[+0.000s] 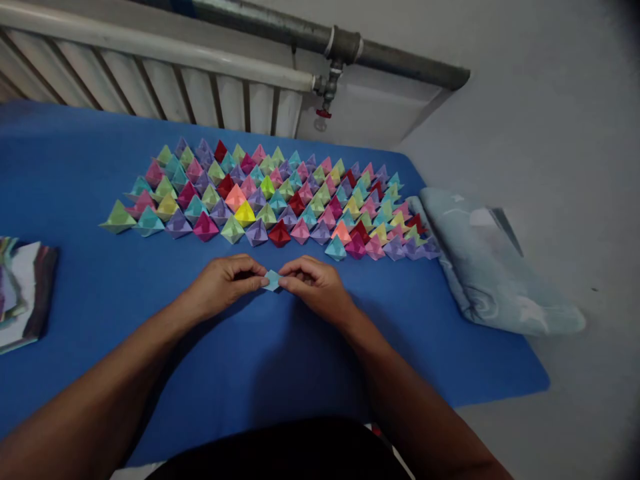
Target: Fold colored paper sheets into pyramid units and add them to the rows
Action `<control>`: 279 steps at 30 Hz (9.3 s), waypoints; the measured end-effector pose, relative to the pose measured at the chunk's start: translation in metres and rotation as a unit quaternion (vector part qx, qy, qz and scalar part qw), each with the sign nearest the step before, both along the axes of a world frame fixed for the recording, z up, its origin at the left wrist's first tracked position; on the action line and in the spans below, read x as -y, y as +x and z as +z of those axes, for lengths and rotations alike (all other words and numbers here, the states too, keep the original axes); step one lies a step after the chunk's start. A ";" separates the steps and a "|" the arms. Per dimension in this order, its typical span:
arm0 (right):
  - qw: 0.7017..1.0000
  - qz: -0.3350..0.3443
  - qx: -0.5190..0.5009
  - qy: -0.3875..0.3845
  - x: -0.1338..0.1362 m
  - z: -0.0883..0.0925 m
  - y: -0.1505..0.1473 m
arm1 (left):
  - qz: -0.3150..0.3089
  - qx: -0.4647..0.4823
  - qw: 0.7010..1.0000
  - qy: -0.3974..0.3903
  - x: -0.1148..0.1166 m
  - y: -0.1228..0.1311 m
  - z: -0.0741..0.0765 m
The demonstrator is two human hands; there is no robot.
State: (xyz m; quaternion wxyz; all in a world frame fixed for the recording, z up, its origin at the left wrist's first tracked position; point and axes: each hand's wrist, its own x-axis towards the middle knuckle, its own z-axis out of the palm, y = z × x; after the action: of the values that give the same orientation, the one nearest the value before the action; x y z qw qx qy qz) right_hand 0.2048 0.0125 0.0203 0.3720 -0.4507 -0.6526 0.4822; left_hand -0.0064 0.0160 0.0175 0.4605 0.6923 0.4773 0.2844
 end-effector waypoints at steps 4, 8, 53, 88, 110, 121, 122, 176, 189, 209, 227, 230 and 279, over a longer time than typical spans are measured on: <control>0.992 -0.003 0.066 0.107 -0.001 -0.009 -0.003 | 0.002 0.014 1.000 0.026 0.000 0.001 -0.002; 0.984 0.012 0.098 0.147 0.000 -0.012 -0.004 | 0.001 0.016 0.999 0.044 0.001 0.002 -0.003; 0.975 -0.047 0.102 0.193 0.018 -0.009 -0.024 | 0.250 0.157 0.950 -0.108 0.009 0.021 0.002; 0.995 -0.039 0.077 0.041 0.012 -0.014 -0.027 | 0.104 0.013 0.994 -0.024 0.018 0.022 -0.001; 0.993 -0.109 -0.005 0.040 0.013 -0.012 -0.025 | 0.205 0.178 0.959 -0.078 0.012 0.026 -0.008; 0.962 -0.063 0.129 0.234 0.015 -0.015 -0.023 | 0.201 0.134 0.966 -0.092 0.014 0.024 0.001; 0.959 -0.057 0.132 0.245 0.014 -0.014 -0.021 | 0.195 0.119 0.972 -0.064 0.014 0.022 0.002; 0.980 -0.051 0.159 0.111 0.011 -0.019 -0.027 | 0.124 0.044 0.991 -0.035 0.014 0.021 -0.006; 0.959 -0.041 0.204 0.193 0.014 -0.018 -0.030 | 0.145 -0.049 0.987 0.043 0.019 0.025 0.001; 0.970 -0.080 0.133 0.188 0.014 -0.018 -0.032 | 0.105 -0.035 0.994 0.021 0.014 0.021 -0.001; 0.971 -0.102 0.157 0.148 0.004 -0.015 -0.022 | 0.119 0.157 0.960 -0.198 0.023 0.033 0.006; 0.975 -0.104 0.150 0.130 0.006 -0.015 -0.022 | 0.152 0.140 0.963 -0.170 0.018 0.028 0.005; 0.963 0.034 0.253 0.089 -0.008 -0.010 -0.022 | -0.012 -0.224 0.967 0.122 0.006 0.005 -0.011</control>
State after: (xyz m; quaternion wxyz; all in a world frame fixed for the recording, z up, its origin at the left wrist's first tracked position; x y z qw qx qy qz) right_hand 0.1830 0.0202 0.0099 0.2166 -0.5007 -0.7808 0.3044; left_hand -0.0014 0.0103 0.0065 0.2575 0.7949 0.5216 0.1725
